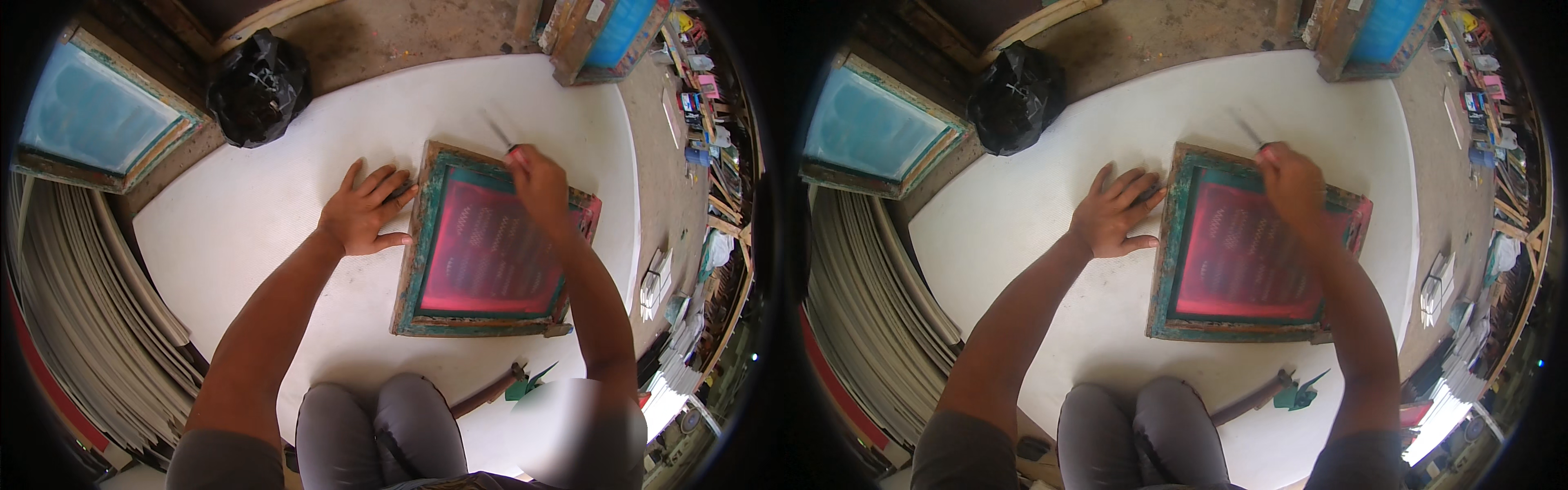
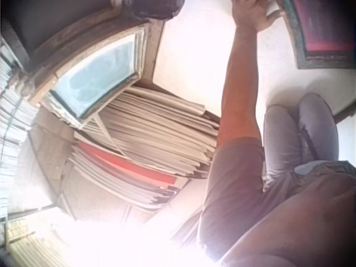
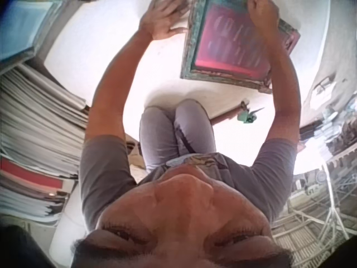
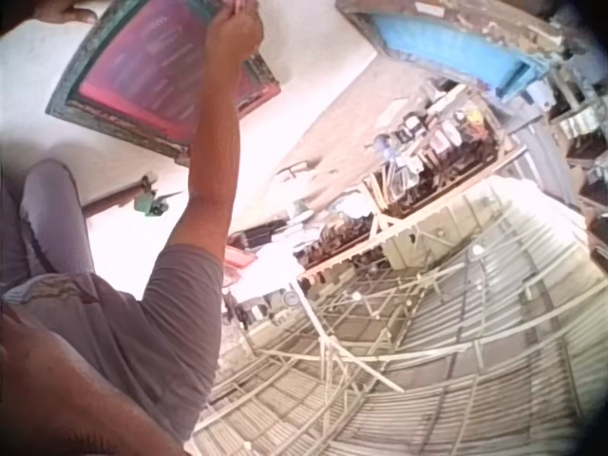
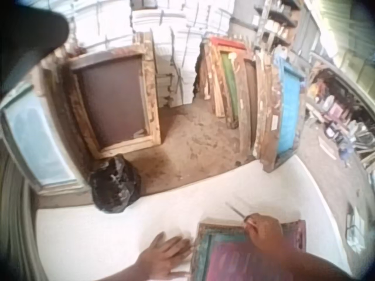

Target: The person sits on the floor and uses a small metal tool to scrape the surface of a pink mesh screen set in a wooden frame. They systematically remove material from the screen, working across the surface with repetitive scraping motions.

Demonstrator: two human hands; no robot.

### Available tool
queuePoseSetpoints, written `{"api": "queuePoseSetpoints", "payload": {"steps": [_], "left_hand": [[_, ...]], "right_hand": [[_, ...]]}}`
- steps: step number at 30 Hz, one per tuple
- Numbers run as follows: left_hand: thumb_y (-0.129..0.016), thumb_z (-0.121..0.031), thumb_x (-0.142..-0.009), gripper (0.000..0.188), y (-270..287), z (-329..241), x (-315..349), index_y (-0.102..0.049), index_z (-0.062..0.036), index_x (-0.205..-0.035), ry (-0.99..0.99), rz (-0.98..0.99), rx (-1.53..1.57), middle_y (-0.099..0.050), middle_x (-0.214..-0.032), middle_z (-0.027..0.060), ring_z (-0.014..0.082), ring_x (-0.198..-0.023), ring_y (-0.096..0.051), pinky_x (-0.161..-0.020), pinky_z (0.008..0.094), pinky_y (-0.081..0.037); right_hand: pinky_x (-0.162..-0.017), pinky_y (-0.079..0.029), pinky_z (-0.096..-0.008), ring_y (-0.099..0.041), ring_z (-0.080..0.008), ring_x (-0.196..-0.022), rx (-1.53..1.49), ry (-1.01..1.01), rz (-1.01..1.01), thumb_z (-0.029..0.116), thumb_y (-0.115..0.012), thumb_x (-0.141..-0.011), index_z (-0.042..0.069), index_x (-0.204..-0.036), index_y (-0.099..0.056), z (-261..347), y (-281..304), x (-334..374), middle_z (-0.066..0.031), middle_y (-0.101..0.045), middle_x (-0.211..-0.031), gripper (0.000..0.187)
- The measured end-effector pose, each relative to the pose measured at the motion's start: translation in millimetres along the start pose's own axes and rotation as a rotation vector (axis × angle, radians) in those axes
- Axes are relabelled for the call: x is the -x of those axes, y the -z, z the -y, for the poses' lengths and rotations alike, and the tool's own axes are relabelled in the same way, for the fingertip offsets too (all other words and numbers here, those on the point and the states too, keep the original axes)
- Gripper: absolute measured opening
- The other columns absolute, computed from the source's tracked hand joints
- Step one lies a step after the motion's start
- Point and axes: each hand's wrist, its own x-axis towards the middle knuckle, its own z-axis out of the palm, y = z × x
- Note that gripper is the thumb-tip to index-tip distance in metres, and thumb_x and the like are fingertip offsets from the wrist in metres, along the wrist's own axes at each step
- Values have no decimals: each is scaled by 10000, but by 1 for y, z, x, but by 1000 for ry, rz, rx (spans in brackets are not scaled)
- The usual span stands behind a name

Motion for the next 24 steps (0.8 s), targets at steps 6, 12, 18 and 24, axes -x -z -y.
{"api": "queuePoseSetpoints", "payload": {"steps": [6, 12, 18, 24], "left_hand": [[-590, -799, -902, 887, -1, -1, 2, -570, -210, -1565, -1, 15, -4, -478, -1610, 85, 290, -1535, -389, -1257, 665, -283], [-622, -860, -811, 1026, 4, 1, 0, -504, -235, -1616, 23, 80, -4, -446, -1645, 89, 296, -1546, -378, -1279, 656, -232], [-648, -816, -839, 1000, 3, -1, -4, -511, -191, -1608, 7, 57, -28, -446, -1641, 96, 295, -1544, -373, -1277, 655, -236], [-576, -823, -879, 978, 9, -1, -3, -524, -161, -1597, -13, 64, -2, -438, -1642, 112, 307, -1556, -353, -1285, 653, -213]], "right_hand": [[-850, -518, -559, -681, -481, -983, -63, -226, -35, 341, -579, -1099, 25, -1142, -606, -69, -17, 20, -256, -717, -1011, 320], [-834, -513, -601, -680, -521, -967, -31, -373, -102, 328, -544, -1117, 7, -1125, -576, -59, -30, 50, -278, -721, -994, 323], [-836, -521, -604, -690, -521, -975, 24, -547, -148, 324, -528, -1120, 11, -1135, -553, -40, -44, 83, -284, -728, -991, 315], [-852, -522, -607, -698, -519, -990, 68, -629, -203, 337, -516, -1123, 7, -1129, -544, -15, -56, 110, -283, -739, -1013, 332]]}}
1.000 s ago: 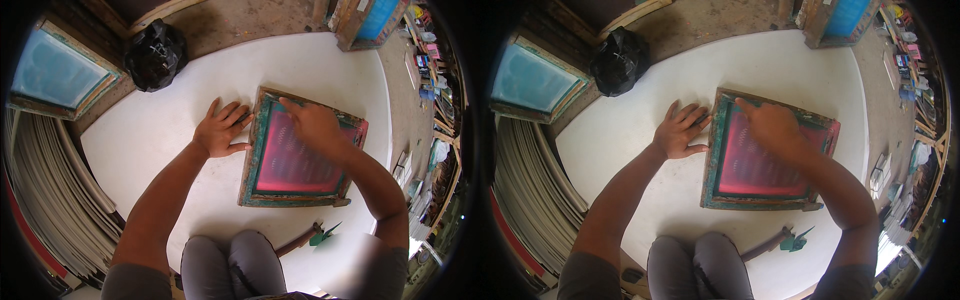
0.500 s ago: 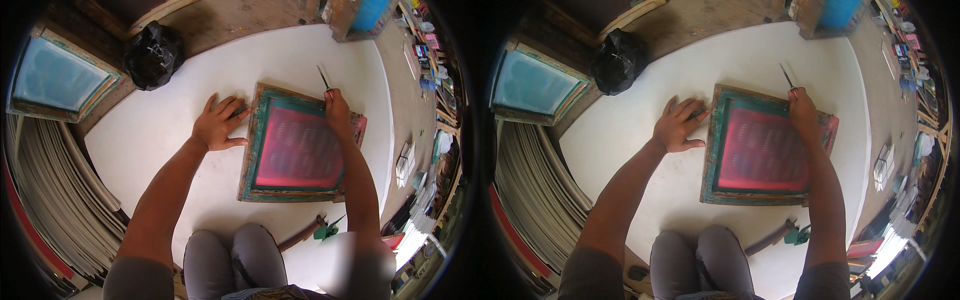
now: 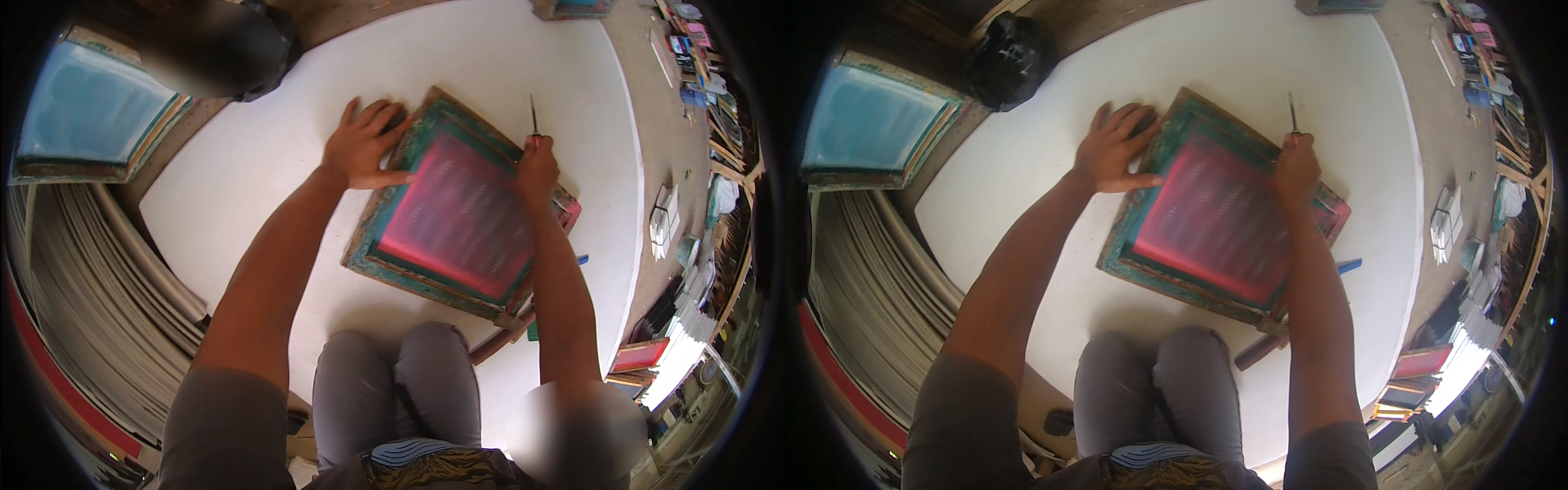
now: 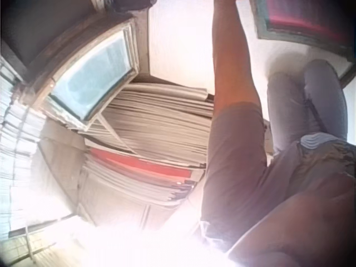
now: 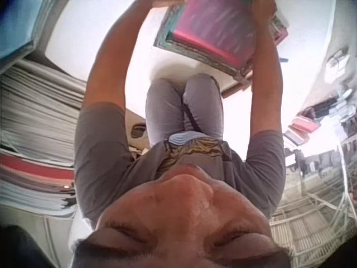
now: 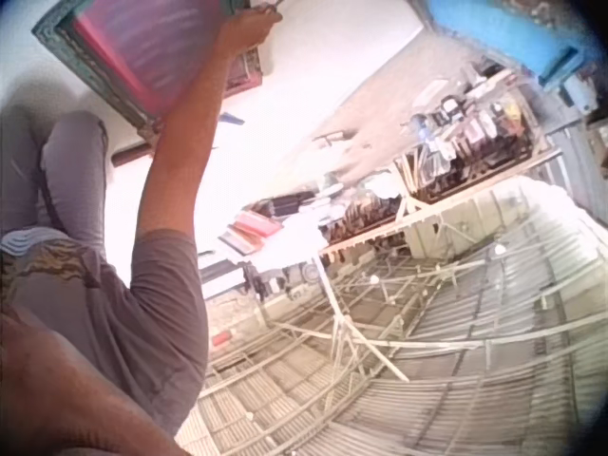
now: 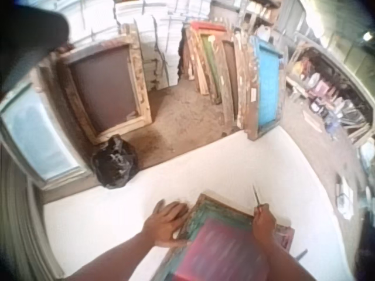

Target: The person sits on the floor and uses a small metal tool to scrape the surface of a pink mesh screen set in a wooden frame. They systematically remove material from the screen, working across the surface with repetitive scraping motions.

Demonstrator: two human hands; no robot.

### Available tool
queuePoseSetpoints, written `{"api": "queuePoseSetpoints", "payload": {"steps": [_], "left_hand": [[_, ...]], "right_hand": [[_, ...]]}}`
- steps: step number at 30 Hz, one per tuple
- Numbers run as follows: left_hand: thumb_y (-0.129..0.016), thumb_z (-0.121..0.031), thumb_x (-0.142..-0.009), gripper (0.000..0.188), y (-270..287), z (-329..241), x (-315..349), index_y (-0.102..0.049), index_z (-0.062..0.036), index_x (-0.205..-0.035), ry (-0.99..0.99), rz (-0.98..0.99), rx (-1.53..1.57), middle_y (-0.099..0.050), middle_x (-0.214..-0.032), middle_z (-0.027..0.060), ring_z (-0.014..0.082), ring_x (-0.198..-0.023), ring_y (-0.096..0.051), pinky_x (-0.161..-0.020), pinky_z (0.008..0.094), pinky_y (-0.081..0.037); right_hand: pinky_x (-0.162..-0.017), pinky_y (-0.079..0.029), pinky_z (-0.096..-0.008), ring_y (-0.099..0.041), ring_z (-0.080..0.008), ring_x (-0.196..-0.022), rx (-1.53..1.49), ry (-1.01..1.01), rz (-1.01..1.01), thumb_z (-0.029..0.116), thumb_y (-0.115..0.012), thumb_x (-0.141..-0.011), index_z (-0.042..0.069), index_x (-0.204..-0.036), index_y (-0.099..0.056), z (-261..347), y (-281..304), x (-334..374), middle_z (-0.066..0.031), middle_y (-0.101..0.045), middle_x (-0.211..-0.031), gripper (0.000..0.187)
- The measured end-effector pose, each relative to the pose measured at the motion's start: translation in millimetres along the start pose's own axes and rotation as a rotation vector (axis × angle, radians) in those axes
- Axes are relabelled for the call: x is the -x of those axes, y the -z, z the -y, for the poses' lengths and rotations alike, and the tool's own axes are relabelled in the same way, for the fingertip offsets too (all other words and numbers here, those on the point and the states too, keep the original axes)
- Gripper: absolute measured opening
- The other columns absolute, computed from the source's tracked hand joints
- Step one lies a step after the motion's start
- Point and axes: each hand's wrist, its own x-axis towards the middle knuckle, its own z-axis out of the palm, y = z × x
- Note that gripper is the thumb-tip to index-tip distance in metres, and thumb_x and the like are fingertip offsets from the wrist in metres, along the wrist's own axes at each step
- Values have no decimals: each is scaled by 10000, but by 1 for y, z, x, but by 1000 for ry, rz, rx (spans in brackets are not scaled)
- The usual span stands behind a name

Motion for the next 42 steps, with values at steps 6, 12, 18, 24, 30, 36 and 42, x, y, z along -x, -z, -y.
{"api": "queuePoseSetpoints", "payload": {"steps": [6, 12, 18, 24, 30, 36, 42], "left_hand": [[-518, -785, -945, 899, -10, -1, 0, -514, -177, -1607, 11, 8, 8, -431, -1646, 94, 297, -1571, -328, -1287, 650, -207], [-517, -763, -962, 848, -10, 0, -4, -517, -212, -1606, 8, 3, -13, -432, -1647, 80, 292, -1565, -335, -1285, 655, -204], [-534, -726, -978, 811, -9, -1, -4, -520, -211, -1605, 12, 20, -34, -425, -1647, 66, 276, -1571, -320, -1303, 636, -185], [-539, -790, -939, 865, -11, 0, -5, -557, -211, -1581, -3, -33, -68, -480, -1622, 56, 259, -1546, -371, -1291, 631, -202], [-570, -783, -926, 863, -11, -1, -7, -574, -207, -1568, -19, -56, -42, -494, -1607, 62, 271, -1529, -395, -1280, 641, -229], [-605, -730, -915, 852, -6, -1, -7, -567, -184, -1568, -25, -41, 33, -461, -1618, 111, 327, -1533, -384, -1270, 668, -234], [-601, -740, -907, 878, -8, 0, -5, -557, -172, -1575, -11, -32, 60, -460, -1619, 117, 332, -1529, -389, -1275, 666, -229]], "right_hand": [[-880, -519, -612, -705, -511, -1012, 36, -15, 92, 360, -498, -1128, 14, -1146, -544, -7, 10, -1, -279, -746, -1043, 349], [-882, -524, -610, -708, -517, -1006, 96, -7, 125, 378, -507, -1120, 10, -1159, -549, -10, 9, -9, -286, -746, -1038, 372], [-862, -537, -596, -718, -506, -972, 50, 40, 80, 378, -514, -1116, 9, -1120, -557, -10, 10, -7, -275, -750, -1006, 371], [-871, -543, -580, -724, -492, -975, 73, 7, 118, 371, -531, -1111, 9, -1137, -565, -8, 12, -9, -263, -755, -1012, 365], [-895, -539, -568, -731, -465, -999, 61, 27, 107, 360, -529, -1112, 9, -1147, -568, -7, 13, -9, -236, -766, -1042, 354], [-864, -546, -568, -732, -463, -978, 42, 76, 68, 344, -524, -1116, 15, -1158, -563, -15, 8, -8, -217, -767, -1046, 334], [-827, -549, -574, -728, -469, -955, 42, 59, 104, 329, -535, -1112, 18, -1157, -557, -12, 9, -6, -227, -758, -1019, 316]]}}
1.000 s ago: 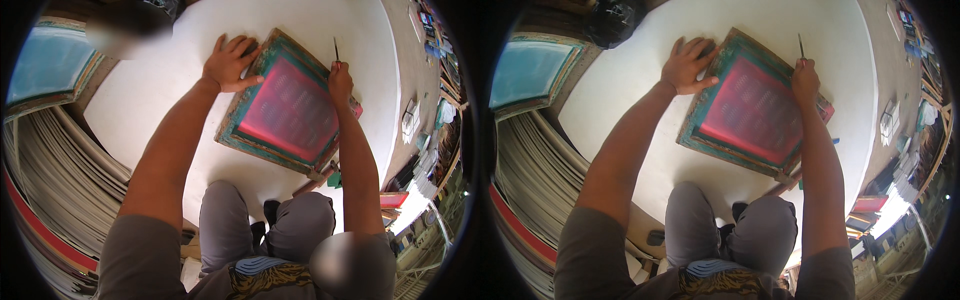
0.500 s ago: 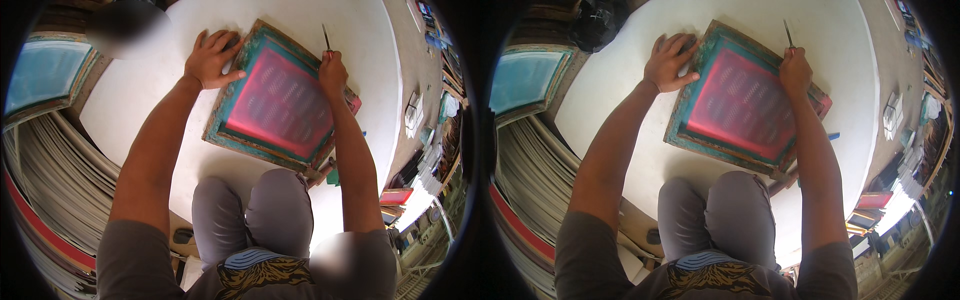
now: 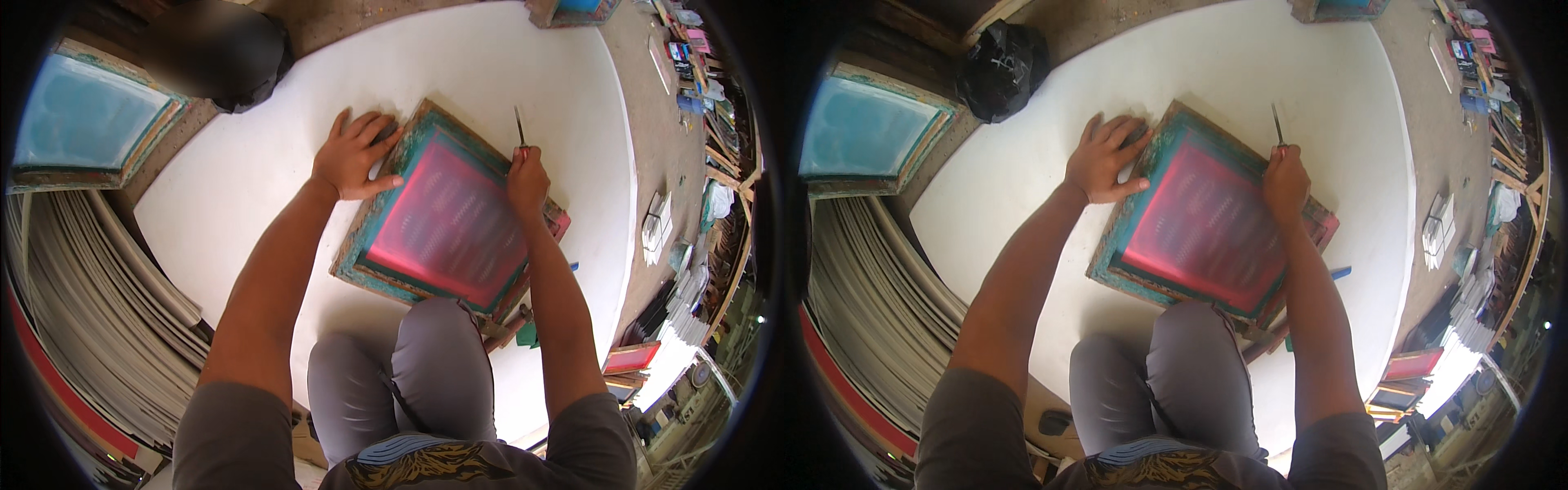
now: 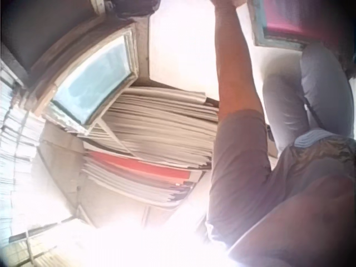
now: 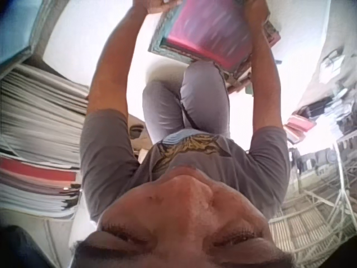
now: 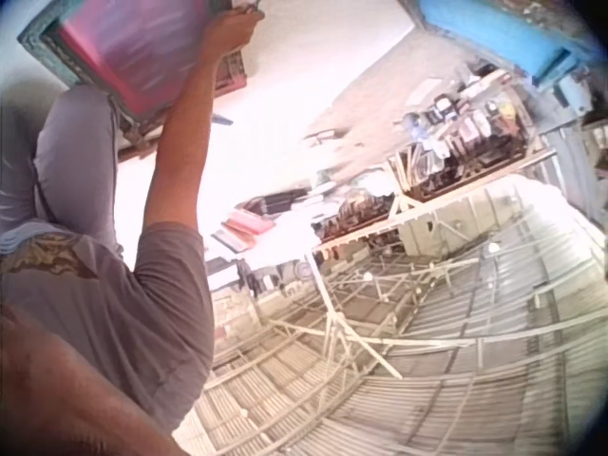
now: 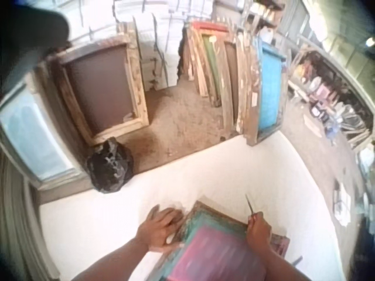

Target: The person sits on the floor and uses a small metal tool to scrape the surface of a pink mesh screen set in a wooden frame. They systematically remove material from the screen, working across the surface with repetitive scraping motions.

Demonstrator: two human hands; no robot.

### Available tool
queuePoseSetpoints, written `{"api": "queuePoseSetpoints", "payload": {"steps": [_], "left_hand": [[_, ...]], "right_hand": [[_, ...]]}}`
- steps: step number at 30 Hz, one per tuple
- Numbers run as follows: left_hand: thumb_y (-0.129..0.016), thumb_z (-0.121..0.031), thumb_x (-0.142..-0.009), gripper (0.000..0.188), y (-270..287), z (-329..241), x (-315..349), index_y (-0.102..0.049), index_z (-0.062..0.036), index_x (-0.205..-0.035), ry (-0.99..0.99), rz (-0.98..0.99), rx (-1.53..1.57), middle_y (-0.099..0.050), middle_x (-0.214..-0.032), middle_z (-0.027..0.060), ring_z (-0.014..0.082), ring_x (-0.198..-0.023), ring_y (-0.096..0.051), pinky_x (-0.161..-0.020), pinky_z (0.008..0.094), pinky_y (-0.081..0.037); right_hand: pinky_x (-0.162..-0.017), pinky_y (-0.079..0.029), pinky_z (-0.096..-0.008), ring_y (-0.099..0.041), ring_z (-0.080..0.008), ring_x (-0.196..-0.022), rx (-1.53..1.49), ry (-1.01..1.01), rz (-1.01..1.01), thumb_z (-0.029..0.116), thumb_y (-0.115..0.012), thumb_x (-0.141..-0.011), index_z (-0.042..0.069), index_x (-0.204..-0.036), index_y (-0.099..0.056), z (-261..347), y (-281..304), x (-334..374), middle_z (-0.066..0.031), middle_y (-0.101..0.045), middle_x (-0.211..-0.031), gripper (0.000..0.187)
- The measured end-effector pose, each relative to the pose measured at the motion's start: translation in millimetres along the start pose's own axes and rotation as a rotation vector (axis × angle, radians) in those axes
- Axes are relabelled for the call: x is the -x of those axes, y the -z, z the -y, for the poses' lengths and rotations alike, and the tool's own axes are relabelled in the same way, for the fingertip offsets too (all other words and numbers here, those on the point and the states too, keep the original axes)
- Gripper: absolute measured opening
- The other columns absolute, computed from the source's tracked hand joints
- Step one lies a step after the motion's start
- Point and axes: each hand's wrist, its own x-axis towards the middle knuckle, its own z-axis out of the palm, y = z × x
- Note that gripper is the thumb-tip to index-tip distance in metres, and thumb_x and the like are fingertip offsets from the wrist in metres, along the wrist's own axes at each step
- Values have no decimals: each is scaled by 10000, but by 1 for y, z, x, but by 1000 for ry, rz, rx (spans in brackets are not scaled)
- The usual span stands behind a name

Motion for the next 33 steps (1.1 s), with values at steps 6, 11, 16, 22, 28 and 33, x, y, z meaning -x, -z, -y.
{"api": "queuePoseSetpoints", "payload": {"steps": [6, 11, 16, 22, 28, 33], "left_hand": [[-544, -663, -986, 763, 3, -3, 1, -582, -154, -1553, 7, -8, 24, -472, -1607, 111, 312, -1531, -384, -1283, 652, -225], [-487, -574, -1057, 653, 4, -6, 0, -584, -164, -1555, 38, 14, 8, -488, -1606, 71, 275, -1541, -374, -1302, 617, -200], [-433, -448, -1111, 532, -3, -5, -1, -595, -190, -1546, 67, 9, -19, -494, -1604, 32, 239, -1544, -368, -1314, 589, -194], [-399, -404, -1124, 507, -2, -7, -2, -587, -208, -1552, 86, 28, -10, -475, -1614, 21, 225, -1550, -353, -1328, 572, -180], [-374, -418, -1128, 529, -3, -9, -2, -546, -218, -1586, 112, 72, -4, -455, -1631, 19, 223, -1568, -327, -1344, 566, -142], [-358, -428, -1130, 536, -5, -7, -2, -546, -218, -1586, 119, 94, 1, -455, -1631, 23, 222, -1573, -318, -1347, 567, -133]], "right_hand": [[-822, -547, -573, -727, -468, -930, 39, -40, 6, 310, -547, -1108, 21, -1154, -563, 2, 1, 1, -227, -754, -1000, 293], [-838, -546, -566, -724, -458, -962, -33, -3, 8, 305, -567, -1097, 24, -1171, -574, -1, 5, 2, -225, -753, -1004, 291], [-825, -559, -540, -728, -436, -953, -67, 216, 22, 311, -593, -1079, 106, -1247, -627, 22, 37, 4, -181, -762, -1017, 267], [-801, -566, -473, -732, -351, -896, 3, 392, 241, 278, -607, -1078, 226, -1382, -679, 85, 71, 18, -133, -751, -980, 317], [-689, -580, -482, -726, -328, -779, 41, 558, 227, 251, -630, -1043, 333, -1453, -652, 87, 67, 6, -110, -708, -858, 419], [-688, -580, -478, -723, -320, -759, 76, 574, 250, 248, -637, -1039, 375, -1467, -643, 90, 63, 3, -108, -701, -838, 446]]}}
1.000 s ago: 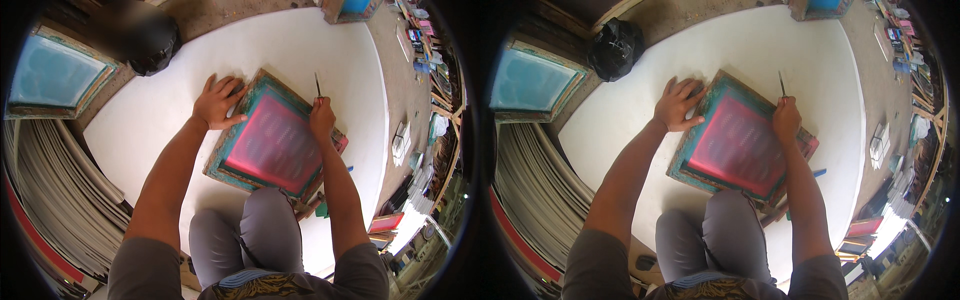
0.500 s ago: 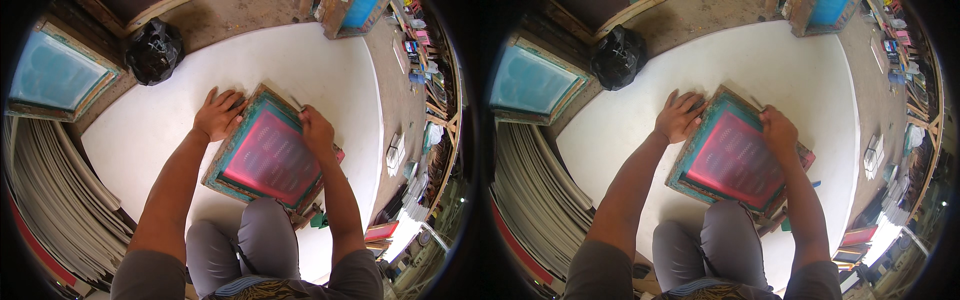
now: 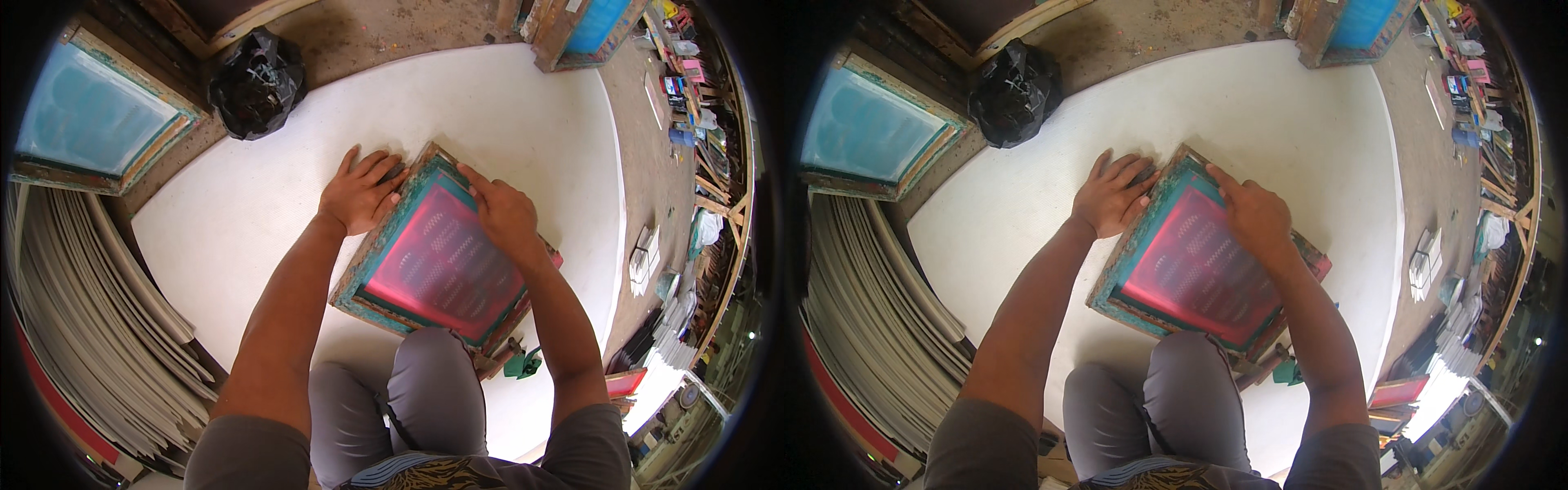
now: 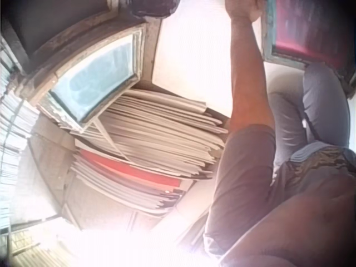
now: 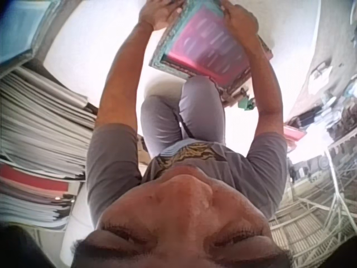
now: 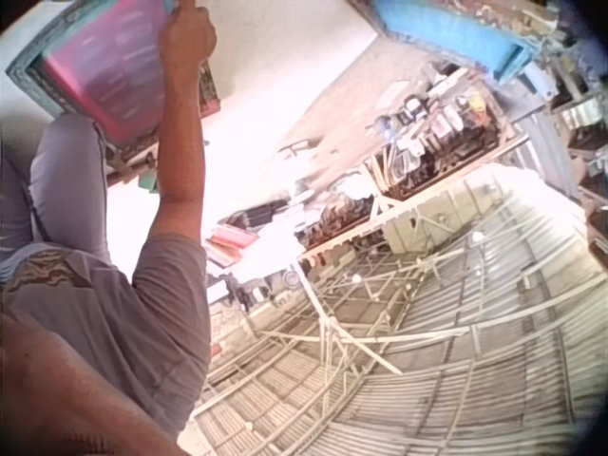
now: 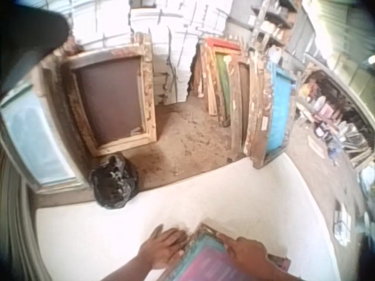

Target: The person sits on the floor and uses a small metal tool to scrape the surface of a pink mesh screen set in a wooden frame. They systematically remove material from the screen, working across the surface with repetitive scraping motions.

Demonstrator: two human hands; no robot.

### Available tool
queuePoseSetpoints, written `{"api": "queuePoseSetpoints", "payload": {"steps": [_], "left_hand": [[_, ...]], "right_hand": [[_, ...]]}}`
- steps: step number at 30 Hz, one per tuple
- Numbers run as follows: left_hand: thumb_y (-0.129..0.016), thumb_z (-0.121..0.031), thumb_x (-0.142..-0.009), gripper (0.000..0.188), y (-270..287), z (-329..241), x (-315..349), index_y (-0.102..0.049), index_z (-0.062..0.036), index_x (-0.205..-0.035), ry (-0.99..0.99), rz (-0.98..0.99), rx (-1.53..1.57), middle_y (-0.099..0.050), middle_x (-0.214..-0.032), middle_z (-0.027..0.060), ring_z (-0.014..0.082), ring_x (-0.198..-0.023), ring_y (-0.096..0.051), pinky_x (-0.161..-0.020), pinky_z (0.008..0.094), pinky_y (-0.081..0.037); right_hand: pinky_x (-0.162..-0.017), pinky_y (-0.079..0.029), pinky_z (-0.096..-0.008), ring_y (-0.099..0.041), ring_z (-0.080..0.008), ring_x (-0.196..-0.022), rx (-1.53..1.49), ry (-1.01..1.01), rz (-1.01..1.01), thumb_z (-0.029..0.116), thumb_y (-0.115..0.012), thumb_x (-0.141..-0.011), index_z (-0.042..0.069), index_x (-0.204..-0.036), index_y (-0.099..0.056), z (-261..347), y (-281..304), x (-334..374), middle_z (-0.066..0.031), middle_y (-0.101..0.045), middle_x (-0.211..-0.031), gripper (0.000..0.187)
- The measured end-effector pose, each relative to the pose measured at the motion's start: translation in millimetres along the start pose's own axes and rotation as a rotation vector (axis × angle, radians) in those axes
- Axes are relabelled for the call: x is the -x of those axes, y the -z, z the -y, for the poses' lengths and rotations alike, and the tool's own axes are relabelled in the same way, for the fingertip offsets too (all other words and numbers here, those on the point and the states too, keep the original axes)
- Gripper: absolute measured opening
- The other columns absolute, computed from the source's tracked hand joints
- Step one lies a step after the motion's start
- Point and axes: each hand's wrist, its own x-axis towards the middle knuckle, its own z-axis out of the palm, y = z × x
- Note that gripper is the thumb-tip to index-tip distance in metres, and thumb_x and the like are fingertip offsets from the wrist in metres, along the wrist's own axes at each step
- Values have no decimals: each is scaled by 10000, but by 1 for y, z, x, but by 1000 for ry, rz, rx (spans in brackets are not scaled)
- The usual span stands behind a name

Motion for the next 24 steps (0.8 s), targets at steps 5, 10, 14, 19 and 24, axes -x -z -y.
{"api": "queuePoseSetpoints", "payload": {"steps": [5, 10, 14, 19, 24], "left_hand": [[-352, -425, -1131, 535, 2, -1, 0, -552, -216, -1581, -9, -19, -20, -454, -1631, 21, 220, -1572, -319, -1346, 568, -139], [-360, -422, -1127, 533, -1, 0, 1, -572, -206, -1565, -14, -38, -17, -457, -1624, 24, 220, -1568, -322, -1342, 572, -154], [-391, -407, -1119, 519, 4, -2, -1, -592, -196, -1549, -22, -32, -34, -461, -1617, 29, 225, -1558, -331, -1331, 584, -177], [-418, -391, -1109, 511, 10, -5, -1, -602, -184, -1539, -25, -23, -50, -459, -1615, 32, 239, -1550, -337, -1321, 598, -193], [-364, -424, -1130, 535, 8, -5, 0, -587, -183, -1553, -16, -19, -84, -473, -1599, 19, 222, -1556, -330, -1313, 595, -190]], "right_hand": [[-683, -582, -486, -725, -335, -758, -15, -2, 16, 265, -628, -1045, 377, -1487, -622, -3, -6, -2, -122, -701, -849, 456], [-685, -588, -496, -735, -351, -775, 57, -24, 83, 257, -593, -1048, 364, -1502, -611, 3, 0, -4, -136, -709, -855, 467], [-716, -606, -499, -748, -361, -804, 256, -32, 167, 210, -561, -1035, 311, -1522, -602, 25, 15, -7, -148, -717, -866, 499], [-743, -626, -505, -766, -369, -876, 117, -92, 368, 180, -541, -1024, 274, -1545, -583, 32, 36, -26, -192, -747, -937, 531], [-797, -618, -513, -767, -371, -920, 292, -39, 367, 199, -533, -1047, 274, -1545, -590, 33, 37, -24, -179, -778, -972, 507]]}}
